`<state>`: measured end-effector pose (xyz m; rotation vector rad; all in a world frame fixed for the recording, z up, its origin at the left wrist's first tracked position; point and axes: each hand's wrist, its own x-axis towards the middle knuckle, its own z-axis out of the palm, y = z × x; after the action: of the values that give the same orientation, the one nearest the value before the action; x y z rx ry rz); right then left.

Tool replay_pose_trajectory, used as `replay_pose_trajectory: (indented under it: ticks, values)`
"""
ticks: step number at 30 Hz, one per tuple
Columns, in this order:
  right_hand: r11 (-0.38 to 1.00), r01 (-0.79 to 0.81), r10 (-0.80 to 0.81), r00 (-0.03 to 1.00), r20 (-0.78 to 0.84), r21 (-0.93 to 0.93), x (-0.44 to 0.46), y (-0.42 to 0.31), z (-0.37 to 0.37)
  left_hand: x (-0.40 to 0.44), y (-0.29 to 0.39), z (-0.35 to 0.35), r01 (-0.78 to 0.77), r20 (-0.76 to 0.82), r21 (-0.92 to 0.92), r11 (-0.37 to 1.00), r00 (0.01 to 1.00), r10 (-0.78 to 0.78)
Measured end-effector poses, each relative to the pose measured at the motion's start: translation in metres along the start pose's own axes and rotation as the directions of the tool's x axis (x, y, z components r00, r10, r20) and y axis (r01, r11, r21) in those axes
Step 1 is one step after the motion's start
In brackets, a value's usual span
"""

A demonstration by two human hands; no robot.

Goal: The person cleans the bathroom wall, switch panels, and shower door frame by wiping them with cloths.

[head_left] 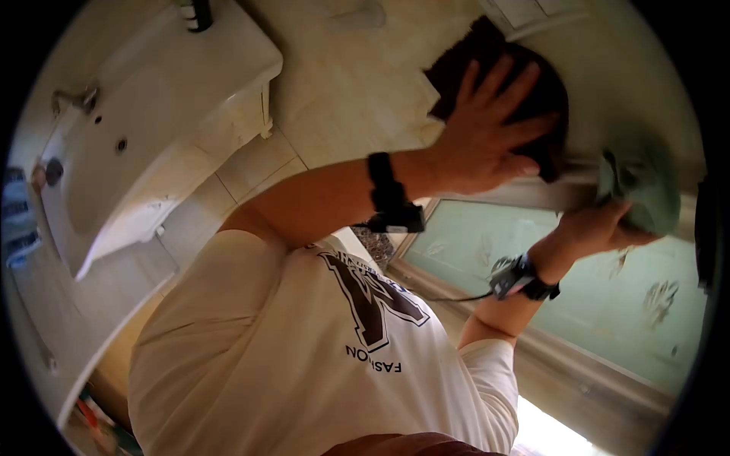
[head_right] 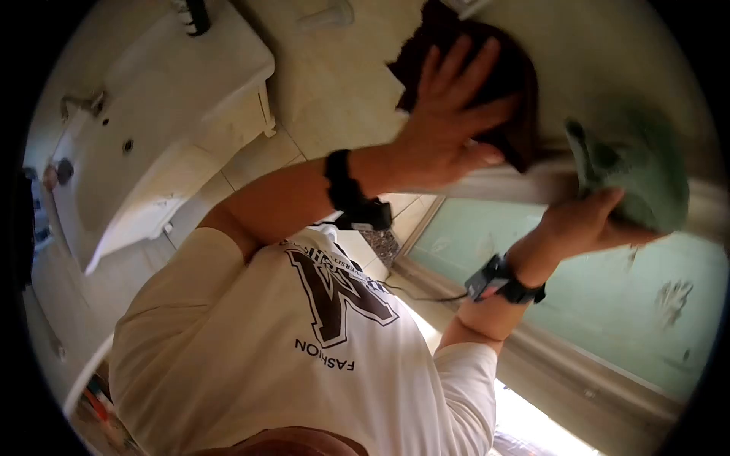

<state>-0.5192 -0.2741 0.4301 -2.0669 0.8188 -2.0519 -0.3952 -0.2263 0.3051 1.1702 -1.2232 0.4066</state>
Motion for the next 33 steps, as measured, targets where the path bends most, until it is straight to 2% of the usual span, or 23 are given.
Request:
replay_pose_trajectory:
  ticks: [1,2,4,7,9,10,11,13,14,16,18,19,20,22,25,27,28,29,31,32,33]
  values:
    - [0.999,-0.033,0.033,0.999,0.009,-0.013,0.0,0.006,0.002,-0.004,-0.002,0.015,0.024,-0.045,0.081,0.996,0.999,-0.02]
    - [0.986,-0.13,0.13,0.991,0.014,0.105,0.0,0.013,0.001,-0.014,-0.009,0.021,0.048,-0.06,0.106,0.993,0.997,-0.042]
    - [0.981,-0.142,0.136,0.989,0.059,0.133,-0.007,0.063,-0.018,-0.04,-0.02,0.026,0.204,0.041,0.216,0.955,0.975,-0.218]
    - [0.971,-0.171,0.162,0.985,0.065,0.167,-0.012,0.079,-0.031,-0.127,-0.068,0.038,0.38,-0.228,0.01,0.925,0.902,-0.368]
    - [0.966,-0.185,0.175,0.982,0.07,0.182,-0.01,0.086,-0.032,-0.203,-0.113,0.058,0.591,-0.269,-0.054,0.805,0.768,-0.582]
    - [0.963,-0.187,0.177,0.982,0.072,0.192,-0.011,0.089,-0.034,-0.25,-0.147,0.082,0.754,-0.379,0.103,0.649,0.633,-0.675]
    - [0.962,-0.184,0.174,0.982,0.071,0.2,-0.011,0.091,-0.037,-0.307,-0.187,0.093,0.487,-0.086,0.681,0.547,0.795,-0.6]
    - [0.96,-0.17,0.159,0.985,0.066,0.222,-0.013,0.091,-0.038,-0.31,-0.186,0.105,0.725,-0.297,0.402,0.559,0.681,-0.67]
    - [0.959,-0.165,0.154,0.986,0.066,0.232,-0.014,0.091,-0.038,-0.271,-0.154,0.089,0.682,-0.084,0.477,0.554,0.663,-0.744]
    - [0.957,-0.155,0.143,0.988,0.066,0.244,-0.014,0.092,-0.04,-0.175,-0.064,0.055,0.62,-0.005,0.304,0.723,0.76,-0.65]
    - [0.955,-0.144,0.131,0.989,0.064,0.258,-0.014,0.092,-0.043,-0.113,0.003,0.028,0.392,-0.13,0.085,0.916,0.916,-0.38]
    - [0.951,-0.147,0.136,0.989,0.061,0.27,-0.009,0.1,-0.045,-0.097,0.027,0.029,0.259,-0.059,0.095,0.961,0.965,-0.254]
    - [0.949,-0.145,0.132,0.989,0.063,0.281,-0.009,0.101,-0.046,-0.099,0.035,0.031,0.261,-0.066,0.099,0.96,0.965,-0.255]
    - [0.945,-0.136,0.123,0.99,0.063,0.298,-0.006,0.1,-0.046,-0.102,0.044,0.029,0.298,0.081,0.066,0.952,0.95,-0.303]
    - [0.939,-0.134,0.122,0.991,0.059,0.316,-0.002,0.102,-0.044,-0.182,0.0,0.059,0.562,-0.153,-0.049,0.826,0.813,-0.562]
    - [0.936,-0.128,0.117,0.992,0.053,0.328,-0.001,0.102,-0.044,-0.246,-0.03,0.071,0.782,-0.157,-0.266,0.564,0.542,-0.825]
    - [0.933,-0.128,0.116,0.992,0.055,0.335,0.0,0.102,-0.044,-0.268,-0.039,0.073,0.845,-0.011,-0.454,0.281,0.31,-0.951]
    - [0.931,-0.127,0.115,0.992,0.054,0.343,0.0,0.103,-0.043,-0.265,-0.034,0.074,0.845,-0.017,-0.453,0.285,0.311,-0.95]
    - [0.93,-0.123,0.112,0.992,0.053,0.346,0.001,0.104,-0.044,-0.242,-0.005,0.07,0.896,0.063,-0.246,0.37,0.395,-0.916]
    - [0.93,-0.119,0.106,0.993,0.055,0.347,0.002,0.104,-0.045,-0.213,0.024,0.061,0.867,0.055,-0.191,0.46,0.477,-0.877]
    - [0.931,-0.121,0.107,0.992,0.059,0.345,0.002,0.105,-0.045,-0.191,0.042,0.053,0.75,0.045,-0.189,0.634,0.652,-0.757]
